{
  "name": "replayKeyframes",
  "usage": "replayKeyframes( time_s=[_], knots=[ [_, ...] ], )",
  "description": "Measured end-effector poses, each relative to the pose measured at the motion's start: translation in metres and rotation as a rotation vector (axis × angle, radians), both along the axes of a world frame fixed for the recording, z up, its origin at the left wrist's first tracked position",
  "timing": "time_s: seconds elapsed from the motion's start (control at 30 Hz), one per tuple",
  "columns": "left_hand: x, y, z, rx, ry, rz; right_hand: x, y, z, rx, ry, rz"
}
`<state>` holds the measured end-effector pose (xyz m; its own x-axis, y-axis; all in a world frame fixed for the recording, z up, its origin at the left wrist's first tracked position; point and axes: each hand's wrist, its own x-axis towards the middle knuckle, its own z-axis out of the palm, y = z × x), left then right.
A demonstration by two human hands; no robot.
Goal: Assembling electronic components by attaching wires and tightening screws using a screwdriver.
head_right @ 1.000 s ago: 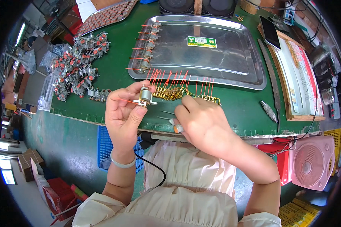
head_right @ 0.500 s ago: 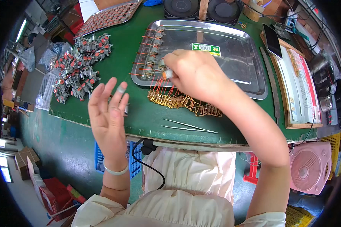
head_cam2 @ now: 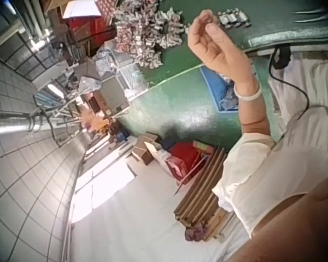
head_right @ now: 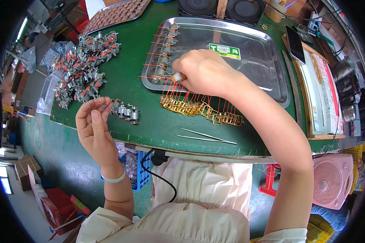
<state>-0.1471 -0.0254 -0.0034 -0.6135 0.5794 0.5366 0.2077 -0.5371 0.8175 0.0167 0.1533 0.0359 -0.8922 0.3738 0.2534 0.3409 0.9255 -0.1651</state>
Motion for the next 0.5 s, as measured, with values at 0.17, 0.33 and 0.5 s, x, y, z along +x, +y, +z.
replayKeyframes(
  time_s=[0.17,0.33,0.5],
  knots=[
    [-0.008,-0.007,-0.003,-0.043,0.075,0.040,0.001,0.002,0.005,0.054,-0.009,0.075],
    [-0.009,-0.012,-0.002,-0.126,0.143,0.065,0.001,0.002,0.005,0.049,-0.094,0.092],
    [-0.019,-0.010,-0.008,-0.256,0.573,0.131,0.001,0.004,0.005,0.111,-0.110,0.134]
  ],
)
